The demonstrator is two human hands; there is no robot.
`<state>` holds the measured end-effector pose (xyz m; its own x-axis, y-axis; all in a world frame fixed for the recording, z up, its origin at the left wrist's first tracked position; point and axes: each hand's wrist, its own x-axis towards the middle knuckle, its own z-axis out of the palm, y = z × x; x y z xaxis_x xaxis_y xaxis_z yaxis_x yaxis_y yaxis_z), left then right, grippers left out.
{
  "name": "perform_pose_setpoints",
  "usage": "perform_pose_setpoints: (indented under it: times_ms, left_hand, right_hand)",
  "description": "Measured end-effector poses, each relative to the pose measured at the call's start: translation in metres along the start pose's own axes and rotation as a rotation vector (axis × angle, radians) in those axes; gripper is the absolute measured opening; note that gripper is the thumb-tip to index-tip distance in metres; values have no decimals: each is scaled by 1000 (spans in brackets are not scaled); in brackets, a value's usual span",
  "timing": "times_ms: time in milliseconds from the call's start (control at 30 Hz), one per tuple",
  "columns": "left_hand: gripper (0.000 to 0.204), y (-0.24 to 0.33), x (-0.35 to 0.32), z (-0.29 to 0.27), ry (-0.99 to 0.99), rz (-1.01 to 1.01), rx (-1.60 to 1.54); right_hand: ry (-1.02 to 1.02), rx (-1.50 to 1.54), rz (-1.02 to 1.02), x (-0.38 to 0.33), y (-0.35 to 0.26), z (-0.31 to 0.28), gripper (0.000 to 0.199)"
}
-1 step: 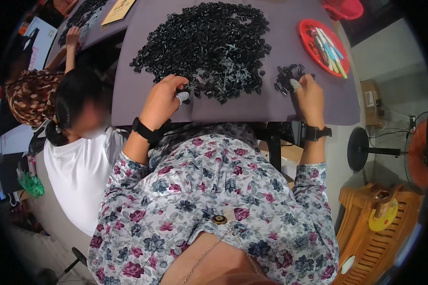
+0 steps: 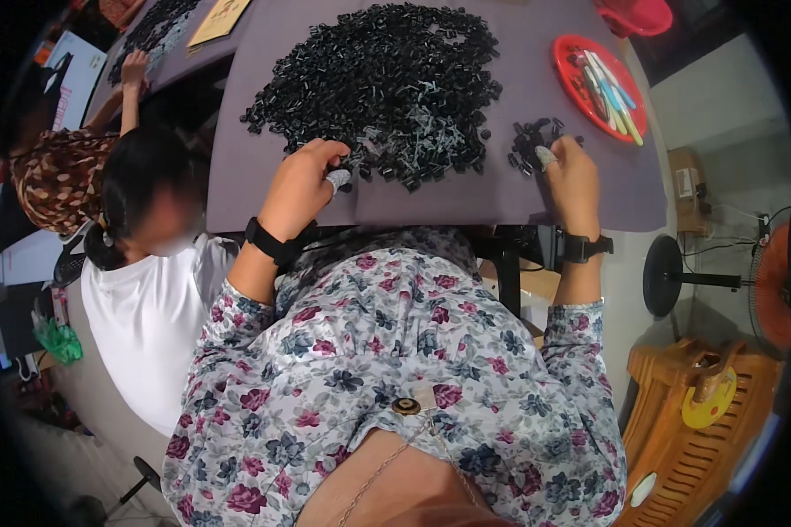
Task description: Assembling small black plastic components by hand.
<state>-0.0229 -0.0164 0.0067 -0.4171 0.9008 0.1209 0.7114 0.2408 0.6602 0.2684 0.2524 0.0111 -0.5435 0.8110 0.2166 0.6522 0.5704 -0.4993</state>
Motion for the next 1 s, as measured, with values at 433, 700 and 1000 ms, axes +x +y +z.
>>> perform_pose_setpoints:
  times_ms: [433, 700, 1000]
  left_hand:
    - [44, 9, -13, 6, -11, 18, -54]
    - [43, 3, -5, 12, 31, 62, 18]
    - [48, 22, 1, 15, -75, 149, 84]
  right_hand:
    - [-331, 154, -328, -4, -62, 42, 23]
    - [-187, 171, -360, 2, -73, 46, 30]
    - [-309, 208, -452, -13, -77, 59, 28]
